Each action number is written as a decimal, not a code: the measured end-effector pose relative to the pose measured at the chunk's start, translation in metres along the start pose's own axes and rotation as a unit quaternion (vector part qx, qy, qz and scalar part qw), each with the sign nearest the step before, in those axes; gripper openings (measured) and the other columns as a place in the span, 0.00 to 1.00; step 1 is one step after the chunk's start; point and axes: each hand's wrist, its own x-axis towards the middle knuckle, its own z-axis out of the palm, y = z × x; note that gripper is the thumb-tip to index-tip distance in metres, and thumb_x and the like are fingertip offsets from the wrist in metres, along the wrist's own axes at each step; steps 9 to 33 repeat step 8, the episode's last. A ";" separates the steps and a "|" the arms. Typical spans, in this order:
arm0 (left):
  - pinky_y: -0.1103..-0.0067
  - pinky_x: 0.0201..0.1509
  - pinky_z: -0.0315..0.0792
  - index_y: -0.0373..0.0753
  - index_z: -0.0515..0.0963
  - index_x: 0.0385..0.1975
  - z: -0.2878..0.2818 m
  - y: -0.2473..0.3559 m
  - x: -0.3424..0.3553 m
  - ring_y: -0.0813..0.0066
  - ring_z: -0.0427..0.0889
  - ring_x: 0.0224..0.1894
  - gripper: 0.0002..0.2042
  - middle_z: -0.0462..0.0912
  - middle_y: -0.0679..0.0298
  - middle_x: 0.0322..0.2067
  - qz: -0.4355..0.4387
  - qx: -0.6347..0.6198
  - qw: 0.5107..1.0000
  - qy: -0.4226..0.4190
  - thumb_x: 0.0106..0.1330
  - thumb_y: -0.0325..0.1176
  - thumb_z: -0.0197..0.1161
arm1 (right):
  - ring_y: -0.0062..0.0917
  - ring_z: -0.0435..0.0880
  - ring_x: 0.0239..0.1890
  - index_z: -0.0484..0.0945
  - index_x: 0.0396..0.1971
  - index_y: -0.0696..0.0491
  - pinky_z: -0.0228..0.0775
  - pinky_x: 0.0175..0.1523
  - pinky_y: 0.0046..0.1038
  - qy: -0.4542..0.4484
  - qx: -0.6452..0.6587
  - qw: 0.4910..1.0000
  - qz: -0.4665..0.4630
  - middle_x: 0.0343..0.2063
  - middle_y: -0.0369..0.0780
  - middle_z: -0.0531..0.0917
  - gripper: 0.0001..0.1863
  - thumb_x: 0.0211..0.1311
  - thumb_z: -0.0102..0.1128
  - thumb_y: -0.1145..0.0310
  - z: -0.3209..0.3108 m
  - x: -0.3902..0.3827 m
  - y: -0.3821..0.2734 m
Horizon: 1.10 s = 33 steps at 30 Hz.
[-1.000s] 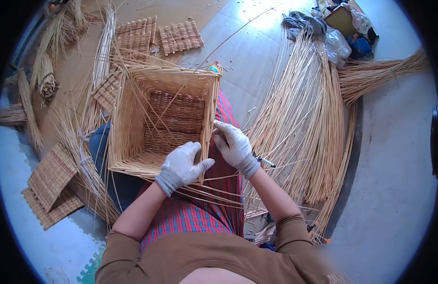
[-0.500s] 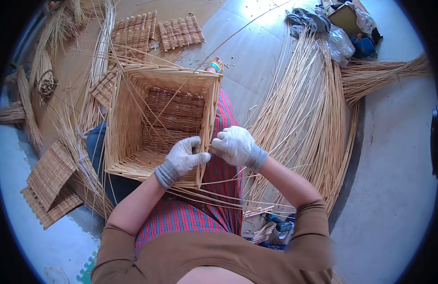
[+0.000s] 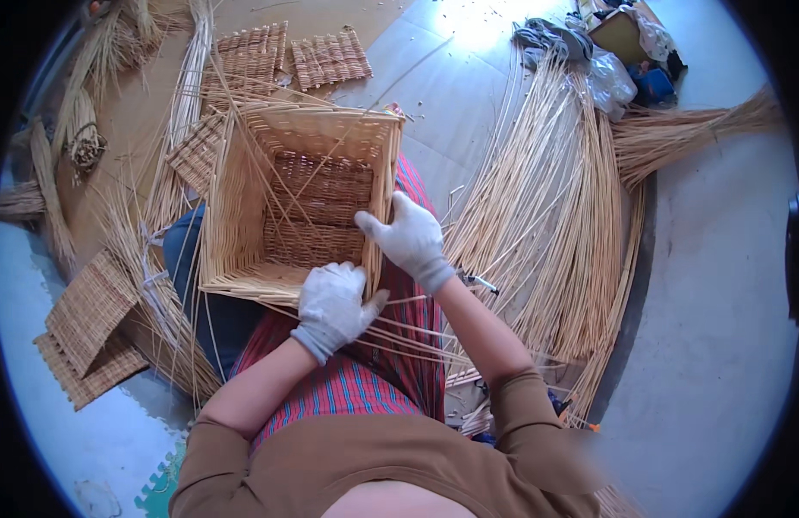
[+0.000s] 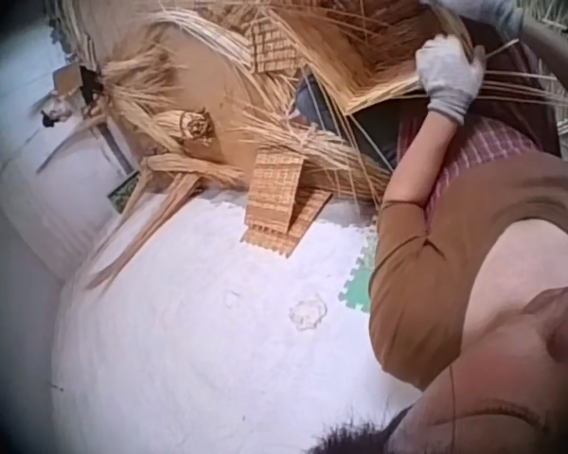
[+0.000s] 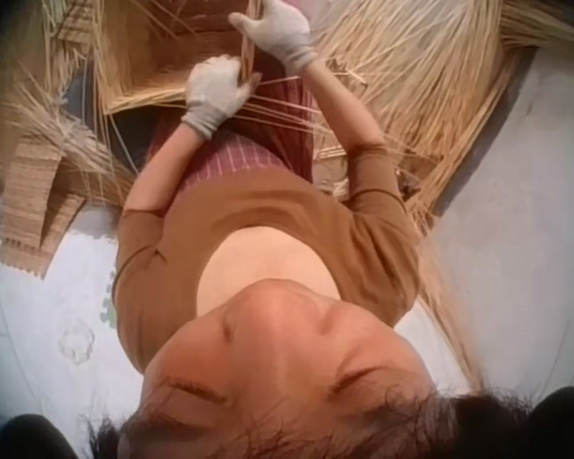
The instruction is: Weaving a rectangular basket using long, flexible plant strips.
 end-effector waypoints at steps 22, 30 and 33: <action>0.58 0.45 0.73 0.39 0.79 0.30 -0.007 -0.009 -0.027 0.50 0.81 0.37 0.19 0.80 0.54 0.31 -0.003 -0.104 0.992 -0.069 0.62 0.52 0.68 | 0.52 0.87 0.36 0.76 0.43 0.56 0.80 0.42 0.46 -0.076 0.026 0.996 -0.024 0.31 0.55 0.85 0.32 0.62 0.65 0.39 -0.010 -0.033 0.003; 0.58 0.45 0.73 0.39 0.79 0.30 -0.007 -0.009 -0.027 0.50 0.81 0.37 0.19 0.80 0.54 0.31 -0.003 -0.104 0.992 -0.069 0.62 0.52 0.68 | 0.52 0.87 0.36 0.76 0.43 0.56 0.80 0.42 0.46 -0.076 0.026 0.996 -0.024 0.31 0.55 0.85 0.32 0.62 0.65 0.39 -0.010 -0.033 0.003; 0.58 0.45 0.73 0.39 0.79 0.30 -0.007 -0.009 -0.027 0.50 0.81 0.37 0.19 0.80 0.54 0.31 -0.003 -0.104 0.992 -0.069 0.62 0.52 0.68 | 0.52 0.87 0.36 0.76 0.43 0.56 0.80 0.42 0.46 -0.076 0.026 0.996 -0.024 0.31 0.55 0.85 0.32 0.62 0.65 0.39 -0.010 -0.033 0.003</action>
